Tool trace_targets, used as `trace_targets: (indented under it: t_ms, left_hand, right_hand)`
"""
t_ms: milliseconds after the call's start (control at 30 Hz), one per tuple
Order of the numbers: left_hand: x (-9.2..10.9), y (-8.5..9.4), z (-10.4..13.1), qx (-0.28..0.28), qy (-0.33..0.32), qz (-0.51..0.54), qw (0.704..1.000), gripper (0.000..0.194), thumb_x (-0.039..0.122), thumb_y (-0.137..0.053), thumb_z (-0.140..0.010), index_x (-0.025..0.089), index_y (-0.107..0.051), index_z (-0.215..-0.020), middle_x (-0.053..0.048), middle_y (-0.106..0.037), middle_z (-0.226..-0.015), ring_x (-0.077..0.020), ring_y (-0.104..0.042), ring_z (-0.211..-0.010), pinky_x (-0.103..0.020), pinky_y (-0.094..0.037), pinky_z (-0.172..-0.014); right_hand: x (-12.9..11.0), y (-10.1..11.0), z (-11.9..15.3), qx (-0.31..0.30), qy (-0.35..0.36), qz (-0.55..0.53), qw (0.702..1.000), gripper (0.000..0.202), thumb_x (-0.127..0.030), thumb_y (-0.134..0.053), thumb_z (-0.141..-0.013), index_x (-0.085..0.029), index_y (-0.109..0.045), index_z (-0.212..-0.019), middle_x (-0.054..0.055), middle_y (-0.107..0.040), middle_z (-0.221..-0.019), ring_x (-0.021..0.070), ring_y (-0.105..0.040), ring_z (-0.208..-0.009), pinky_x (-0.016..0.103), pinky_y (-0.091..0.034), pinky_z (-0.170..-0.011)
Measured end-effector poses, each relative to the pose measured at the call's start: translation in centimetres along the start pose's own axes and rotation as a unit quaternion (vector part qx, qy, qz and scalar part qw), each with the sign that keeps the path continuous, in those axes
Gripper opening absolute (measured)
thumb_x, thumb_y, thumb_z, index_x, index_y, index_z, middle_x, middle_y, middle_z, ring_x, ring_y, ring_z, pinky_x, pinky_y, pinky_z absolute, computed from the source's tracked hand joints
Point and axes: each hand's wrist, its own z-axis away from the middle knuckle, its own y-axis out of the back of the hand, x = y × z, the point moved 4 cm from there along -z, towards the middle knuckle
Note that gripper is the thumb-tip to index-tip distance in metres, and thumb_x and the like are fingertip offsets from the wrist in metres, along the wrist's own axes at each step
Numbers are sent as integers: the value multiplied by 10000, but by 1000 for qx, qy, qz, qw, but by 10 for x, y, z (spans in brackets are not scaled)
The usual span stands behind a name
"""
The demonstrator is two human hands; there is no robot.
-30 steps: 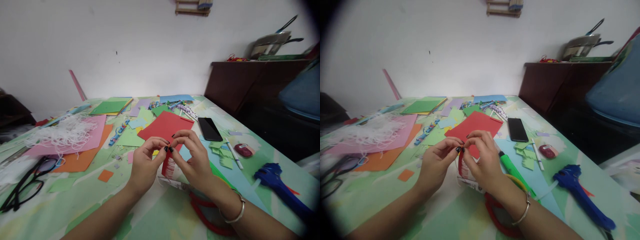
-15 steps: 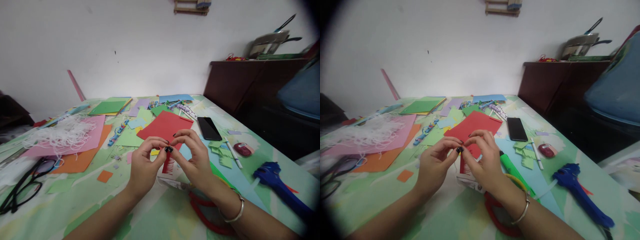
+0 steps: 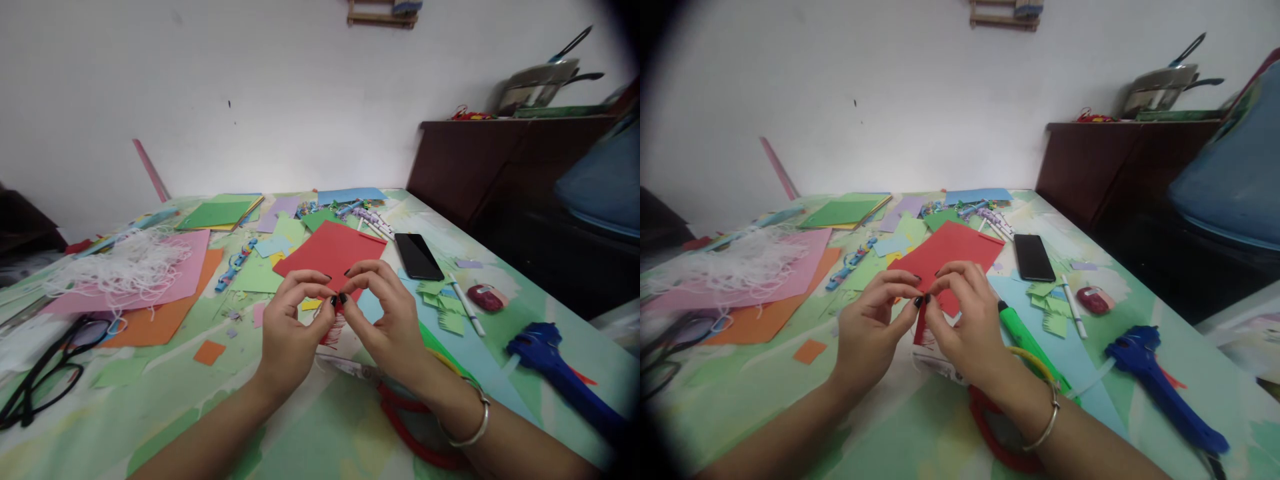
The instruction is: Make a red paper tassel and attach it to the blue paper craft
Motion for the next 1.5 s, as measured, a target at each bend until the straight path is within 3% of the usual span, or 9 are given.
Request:
trace_targets:
  t_ms: [767, 900, 1033, 1133, 1233, 1400, 1500]
  left_hand:
    - [-4, 0, -5, -23, 42, 27, 998, 72, 189, -625, -817, 180, -661, -755, -65, -598, -961, -181, -577, -952, -303, -455, -826]
    - [-6, 2, -8, -15, 55, 30, 998, 83, 203, -613, -822, 175, -642, -750, -64, -599, -961, -178, -579, -935, -297, -454, -825]
    - [-6, 4, -11, -16, 65, 40, 997, 81, 230, -602, -840, 175, -626, -785, -57, -597, -973, -171, -573, -946, -278, -446, -837]
    - [-9, 6, -13, -9, 84, 60, 995, 65, 237, -588, -854, 181, -611, -831, -36, -600, -925, -154, -568, -902, -256, -441, -812]
    - [-12, 8, -16, 1, 96, 77, 992, 84, 259, -565, -877, 184, -598, -857, -16, -599, -861, -134, -551, -813, -240, -439, -757]
    - [-13, 9, -19, 0, 88, 77, 993, 96, 258, -567, -880, 179, -577, -825, -2, -577, -806, -120, -518, -750, -228, -424, -713]
    - [-12, 8, -18, -20, 85, 66, 994, 112, 260, -563, -883, 182, -562, -803, 1, -568, -773, -125, -519, -738, -233, -416, -682]
  right_hand:
    - [9, 1, -2, -14, -8, -20, 1000, 76, -108, -550, -857, -168, -598, -858, 75, -565, -959, 192, -549, -933, 337, -432, -803]
    - [20, 6, -6, 36, -56, -79, 995, 56, -144, -569, -858, -186, -599, -882, 54, -580, -942, 187, -561, -921, 330, -453, -784]
    - [29, 13, -9, 83, -154, -187, 967, 117, -172, -722, -734, -185, -606, -740, -6, -603, -736, 139, -580, -705, 271, -499, -663]
    - [29, 20, -13, 62, -207, -193, 957, 110, -129, -764, -651, -166, -664, -625, -11, -651, -590, 113, -571, -542, 230, -487, -540]
    - [29, 26, -17, 39, -221, -196, 955, 75, -128, -761, -641, -157, -699, -610, 3, -678, -560, 120, -599, -517, 218, -487, -508]
    - [32, 21, -18, -38, -189, -170, 966, 183, -279, -649, -800, -151, -682, -674, 32, -685, -629, 145, -638, -605, 251, -519, -593]
    - [33, 7, -13, -106, -195, -154, 963, 187, -336, -664, -798, -151, -685, -779, 60, -710, -738, 185, -669, -705, 300, -538, -663]
